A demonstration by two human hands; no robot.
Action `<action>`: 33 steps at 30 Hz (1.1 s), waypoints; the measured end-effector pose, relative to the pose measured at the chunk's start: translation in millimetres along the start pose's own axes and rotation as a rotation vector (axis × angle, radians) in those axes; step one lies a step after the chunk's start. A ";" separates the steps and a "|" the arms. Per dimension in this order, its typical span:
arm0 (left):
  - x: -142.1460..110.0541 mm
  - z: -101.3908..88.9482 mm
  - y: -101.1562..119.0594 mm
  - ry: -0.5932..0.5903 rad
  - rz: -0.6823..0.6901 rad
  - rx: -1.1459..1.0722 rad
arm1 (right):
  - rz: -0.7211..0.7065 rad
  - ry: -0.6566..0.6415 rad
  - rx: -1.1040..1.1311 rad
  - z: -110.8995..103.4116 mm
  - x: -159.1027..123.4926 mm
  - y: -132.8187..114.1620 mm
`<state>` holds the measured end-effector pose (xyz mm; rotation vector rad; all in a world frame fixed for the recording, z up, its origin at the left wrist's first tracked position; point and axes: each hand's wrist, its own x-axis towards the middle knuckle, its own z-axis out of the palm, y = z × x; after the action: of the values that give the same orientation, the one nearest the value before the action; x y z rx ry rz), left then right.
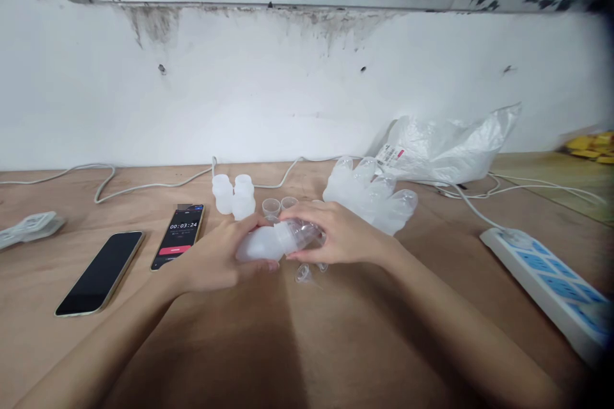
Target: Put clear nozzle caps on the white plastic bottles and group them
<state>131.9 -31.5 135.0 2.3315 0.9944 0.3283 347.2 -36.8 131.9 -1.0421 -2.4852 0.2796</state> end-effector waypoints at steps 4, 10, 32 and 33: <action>-0.2 2.2 1.4 -0.020 -0.011 0.000 | 0.041 -0.049 -0.033 -0.5 -0.6 -0.7; -1.6 5.8 3.4 0.012 -0.008 -0.010 | 0.063 -0.108 -0.070 -1.2 0.3 2.0; -6.9 25.4 6.3 0.066 0.012 0.353 | 0.084 -0.170 0.031 2.5 3.3 -2.3; -7.3 26.5 6.7 0.068 0.014 0.367 | 0.095 -0.178 0.039 2.0 3.7 -3.0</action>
<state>142.1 -51.5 117.7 2.6709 1.1519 0.2478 342.0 -36.2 132.3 -1.1670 -2.5787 0.4670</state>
